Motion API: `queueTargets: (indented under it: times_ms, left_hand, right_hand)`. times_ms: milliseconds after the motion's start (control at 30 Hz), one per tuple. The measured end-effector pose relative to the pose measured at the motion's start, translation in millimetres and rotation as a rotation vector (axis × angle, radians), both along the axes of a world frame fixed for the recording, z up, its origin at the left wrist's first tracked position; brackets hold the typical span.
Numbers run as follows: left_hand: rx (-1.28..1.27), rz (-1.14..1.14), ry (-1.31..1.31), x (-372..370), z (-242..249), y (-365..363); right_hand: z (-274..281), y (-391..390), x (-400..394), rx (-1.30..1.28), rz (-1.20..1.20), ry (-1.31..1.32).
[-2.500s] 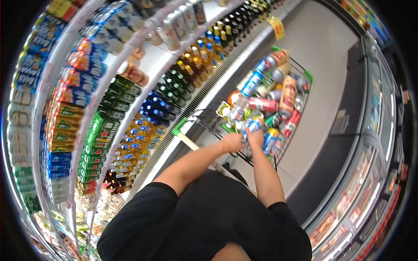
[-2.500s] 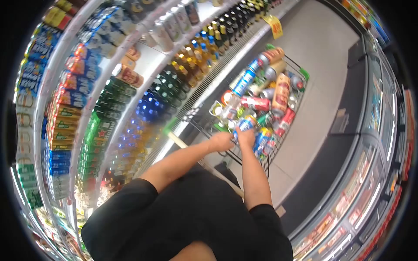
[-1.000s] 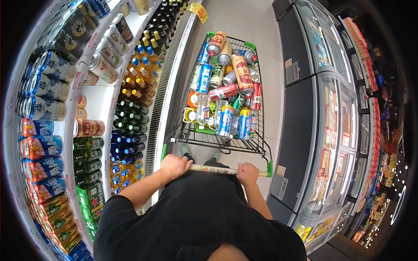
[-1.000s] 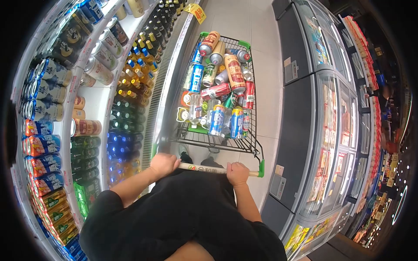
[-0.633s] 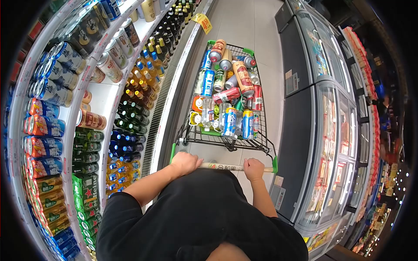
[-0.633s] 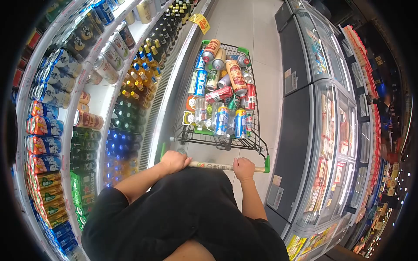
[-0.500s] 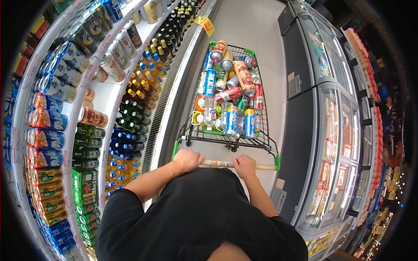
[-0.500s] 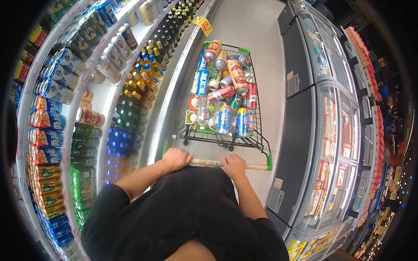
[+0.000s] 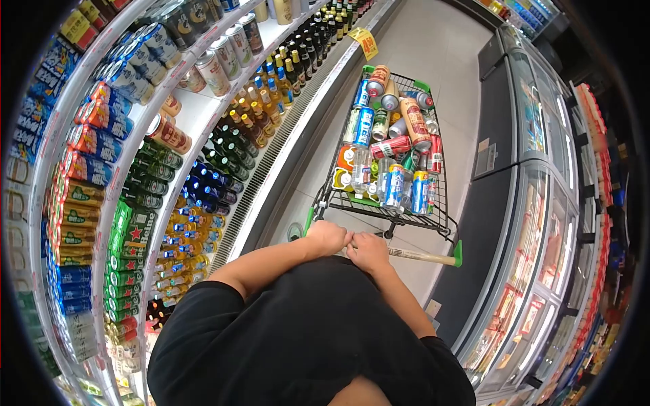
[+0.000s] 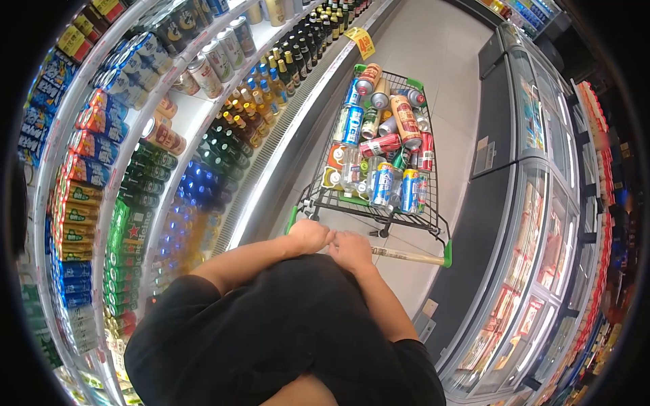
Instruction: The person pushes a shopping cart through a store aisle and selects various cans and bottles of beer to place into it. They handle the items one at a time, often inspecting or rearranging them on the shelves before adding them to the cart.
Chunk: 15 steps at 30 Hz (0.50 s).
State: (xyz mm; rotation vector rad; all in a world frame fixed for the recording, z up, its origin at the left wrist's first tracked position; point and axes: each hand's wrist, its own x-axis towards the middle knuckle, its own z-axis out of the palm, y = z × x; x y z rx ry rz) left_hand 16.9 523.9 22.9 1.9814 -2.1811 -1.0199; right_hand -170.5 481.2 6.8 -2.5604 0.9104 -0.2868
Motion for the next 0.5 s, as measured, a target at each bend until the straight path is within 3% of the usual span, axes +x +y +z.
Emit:
queueTargets:
  times_ms: [200, 300, 400, 500]
  left_hand:
    - [-0.023, -0.083, 0.058, -27, -13, 2]
    - [0.041, -0.095, 0.133, -39, -5, -1]
    - [-0.064, -0.154, 0.247, -60, -42, -2]
    - [-0.092, -0.196, 0.308, -65, -35, 9]
  right_hand:
    - [2, -5, -30, -0.014, 0.004, 0.077]
    - [-3, -8, -45, -0.043, -0.015, -0.018]
    - [-11, -13, -67, -0.034, -0.099, 0.042]
    - [-17, -11, -79, -0.114, -0.220, 0.060]
